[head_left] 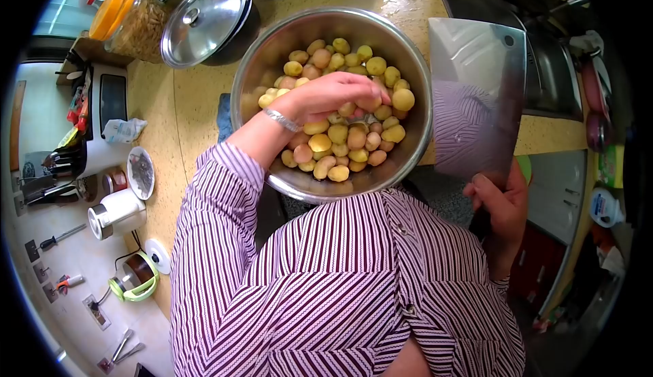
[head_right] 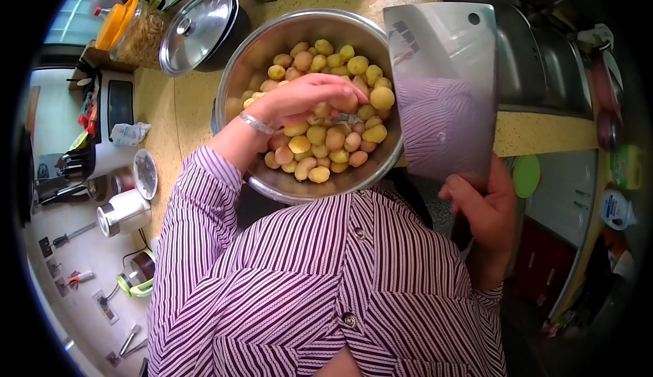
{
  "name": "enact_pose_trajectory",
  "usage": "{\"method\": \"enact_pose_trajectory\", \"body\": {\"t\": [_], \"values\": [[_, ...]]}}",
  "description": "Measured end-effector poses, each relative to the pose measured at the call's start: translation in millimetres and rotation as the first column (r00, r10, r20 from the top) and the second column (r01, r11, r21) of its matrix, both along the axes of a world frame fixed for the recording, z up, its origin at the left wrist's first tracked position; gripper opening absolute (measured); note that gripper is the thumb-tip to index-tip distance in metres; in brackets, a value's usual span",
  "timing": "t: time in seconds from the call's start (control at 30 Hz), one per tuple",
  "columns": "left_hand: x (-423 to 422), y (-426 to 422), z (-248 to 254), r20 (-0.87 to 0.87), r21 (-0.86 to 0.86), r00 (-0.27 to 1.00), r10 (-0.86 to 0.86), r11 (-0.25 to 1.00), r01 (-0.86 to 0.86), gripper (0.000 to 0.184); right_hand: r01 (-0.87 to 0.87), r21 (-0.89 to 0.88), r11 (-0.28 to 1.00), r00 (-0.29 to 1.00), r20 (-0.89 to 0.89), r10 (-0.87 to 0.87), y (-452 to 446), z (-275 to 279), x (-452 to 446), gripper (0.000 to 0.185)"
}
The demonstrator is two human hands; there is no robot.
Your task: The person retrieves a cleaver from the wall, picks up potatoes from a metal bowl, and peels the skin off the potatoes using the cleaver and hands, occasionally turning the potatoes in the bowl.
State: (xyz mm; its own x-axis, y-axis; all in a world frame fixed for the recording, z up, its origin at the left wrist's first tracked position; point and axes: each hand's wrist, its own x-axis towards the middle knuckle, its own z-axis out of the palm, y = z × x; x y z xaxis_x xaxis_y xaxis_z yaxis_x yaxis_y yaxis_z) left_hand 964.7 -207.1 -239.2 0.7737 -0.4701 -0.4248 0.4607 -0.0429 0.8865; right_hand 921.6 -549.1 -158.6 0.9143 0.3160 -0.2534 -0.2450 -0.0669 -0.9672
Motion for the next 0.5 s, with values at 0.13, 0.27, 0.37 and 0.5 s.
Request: {"method": "enact_pose_trajectory", "body": {"t": [0.13,0.27,0.37,0.5], "values": [[-14.0,-7.7,29.7,-0.067,-0.337,0.958,0.279,0.897,-0.285,0.043,-0.038,-0.047,0.998,0.999,-0.01,0.037,20.1,13.4,-3.6,0.046],[-25.8,-30.6,49.1,-0.045,-0.435,0.888,0.459,0.791,-0.43,0.048,-0.191,-0.137,0.972,0.979,0.047,0.199,34.4,24.6,1.7,0.045],[-32.0,-41.2,51.9,-0.013,-0.415,0.83,0.557,0.753,-0.511,0.053,-0.227,-0.174,0.958,0.937,0.228,0.263,42.1,24.9,0.7,0.041],[-37.0,-46.5,53.2,0.094,-0.342,0.805,0.585,0.779,-0.526,0.06,-0.279,-0.255,0.926,0.893,0.286,0.348,38.8,22.5,1.7,0.036]]}}
